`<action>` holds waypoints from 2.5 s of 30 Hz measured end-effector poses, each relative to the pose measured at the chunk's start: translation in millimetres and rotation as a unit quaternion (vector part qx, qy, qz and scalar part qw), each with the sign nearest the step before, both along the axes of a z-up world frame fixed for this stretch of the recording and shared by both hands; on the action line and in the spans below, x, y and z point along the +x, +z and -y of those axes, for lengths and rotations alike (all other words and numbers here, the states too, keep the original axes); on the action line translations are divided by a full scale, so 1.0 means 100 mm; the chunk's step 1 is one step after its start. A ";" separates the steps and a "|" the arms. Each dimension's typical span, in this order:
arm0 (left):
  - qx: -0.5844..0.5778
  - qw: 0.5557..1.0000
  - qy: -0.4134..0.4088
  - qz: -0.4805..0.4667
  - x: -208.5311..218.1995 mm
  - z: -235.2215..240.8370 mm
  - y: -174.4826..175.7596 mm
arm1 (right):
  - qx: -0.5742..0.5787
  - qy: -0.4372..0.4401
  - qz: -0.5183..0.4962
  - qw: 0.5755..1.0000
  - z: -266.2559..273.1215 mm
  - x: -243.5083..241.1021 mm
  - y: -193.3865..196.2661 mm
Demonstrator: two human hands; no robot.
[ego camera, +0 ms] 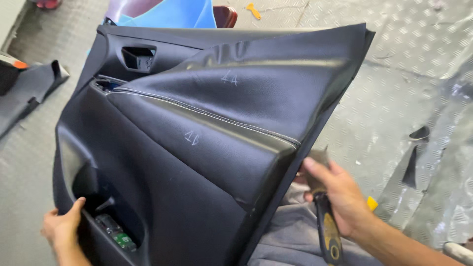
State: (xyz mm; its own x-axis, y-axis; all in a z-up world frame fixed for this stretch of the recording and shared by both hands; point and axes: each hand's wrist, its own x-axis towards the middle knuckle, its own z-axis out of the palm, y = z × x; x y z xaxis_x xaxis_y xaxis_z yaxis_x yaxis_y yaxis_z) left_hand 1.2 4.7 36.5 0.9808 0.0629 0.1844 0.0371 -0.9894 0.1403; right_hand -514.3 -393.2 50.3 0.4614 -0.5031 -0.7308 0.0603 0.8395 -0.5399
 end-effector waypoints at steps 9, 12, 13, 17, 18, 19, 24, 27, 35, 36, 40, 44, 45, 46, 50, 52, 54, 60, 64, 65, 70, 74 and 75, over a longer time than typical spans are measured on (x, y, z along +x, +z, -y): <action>-0.142 0.856 -0.497 0.007 -2.18 2.14 1.19 | -0.090 0.004 0.080 0.993 0.00 -0.30 0.05; -0.152 0.762 -0.628 -0.034 -2.88 2.65 1.43 | -0.068 0.065 0.113 0.989 -0.09 -0.28 0.09; -0.153 0.741 -0.652 -0.053 -3.02 2.77 1.47 | -0.057 0.087 0.121 0.987 -0.11 -0.26 0.11; -0.146 0.692 -0.699 -0.106 -3.27 3.10 1.42 | -0.064 0.119 0.169 0.976 -0.19 -0.11 0.18; -0.142 0.688 -0.702 -0.112 -3.29 3.14 1.38 | -0.068 0.126 0.186 0.972 -0.21 -0.07 0.19; -0.141 0.684 -0.706 -0.120 -3.28 3.17 1.34 | -0.072 0.132 0.202 0.968 -0.21 -0.04 0.20; -0.162 0.690 -0.697 -0.109 -3.28 3.10 1.15 | -0.077 0.139 0.197 0.967 -0.19 0.02 0.22; -0.170 0.690 -0.696 -0.099 -3.26 3.07 1.08 | -0.075 0.140 0.200 0.967 -0.19 0.04 0.24; -0.177 0.686 -0.701 -0.086 -3.29 3.08 1.08 | -0.072 0.154 0.196 0.966 -0.24 0.08 0.28; -0.175 0.685 -0.701 -0.087 -3.29 3.09 1.09 | -0.066 0.162 0.196 0.965 -0.22 0.06 0.27; -0.145 0.678 -0.717 -0.075 -3.26 3.16 1.19 | -0.039 0.136 0.148 0.979 -0.15 -0.06 0.24; -0.134 0.673 -0.719 -0.110 -3.26 3.27 1.26 | -0.030 0.066 0.135 0.988 -0.11 -0.11 0.15; -0.136 0.667 -0.723 -0.119 -3.27 3.30 1.27 | -0.027 0.058 0.143 0.988 -0.12 -0.09 0.13; -0.138 0.662 -0.726 -0.128 -3.30 3.33 1.28 | -0.025 0.051 0.151 0.987 -0.12 -0.08 0.12; -0.114 0.683 -0.715 -0.095 -3.42 3.39 1.28 | 0.020 0.051 0.186 0.981 -0.14 -0.01 0.08; -0.117 0.694 -0.703 -0.102 -3.43 3.39 1.26 | 0.016 0.049 0.204 0.978 -0.13 0.01 0.06; -0.105 0.692 -0.710 -0.086 -3.45 3.39 1.23 | 0.006 0.046 0.215 0.976 -0.13 0.02 0.05; -0.099 0.692 -0.710 -0.084 -3.47 3.39 1.17 | 0.003 0.053 0.195 0.979 -0.11 0.05 0.10; -0.110 0.693 -0.708 -0.081 -3.47 3.39 1.14 | 0.018 0.086 0.179 0.980 -0.05 0.04 0.12; -0.110 0.692 -0.709 -0.080 -3.47 3.38 1.14 | 0.031 0.097 0.184 0.978 -0.01 0.04 0.12; -0.104 0.696 -0.704 -0.089 -3.47 3.43 1.16 | 0.064 0.148 0.178 0.971 0.15 -0.02 0.13; -0.064 0.709 -0.696 -0.093 -3.52 3.49 1.22 | 0.028 0.176 0.173 0.969 0.24 -0.13 0.16; -0.054 0.701 -0.707 -0.079 -3.53 3.50 1.23 | 0.017 0.163 0.184 0.969 0.24 -0.17 0.17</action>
State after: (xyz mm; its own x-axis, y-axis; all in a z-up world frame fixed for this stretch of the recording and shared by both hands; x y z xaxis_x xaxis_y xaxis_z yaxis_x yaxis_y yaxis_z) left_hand -351.6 -344.9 159.1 0.0850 -0.9872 0.1350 -0.9460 -0.0375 0.3221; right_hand -531.4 -417.2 67.3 0.8248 -0.2648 -0.4996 -0.0277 0.8636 -0.5034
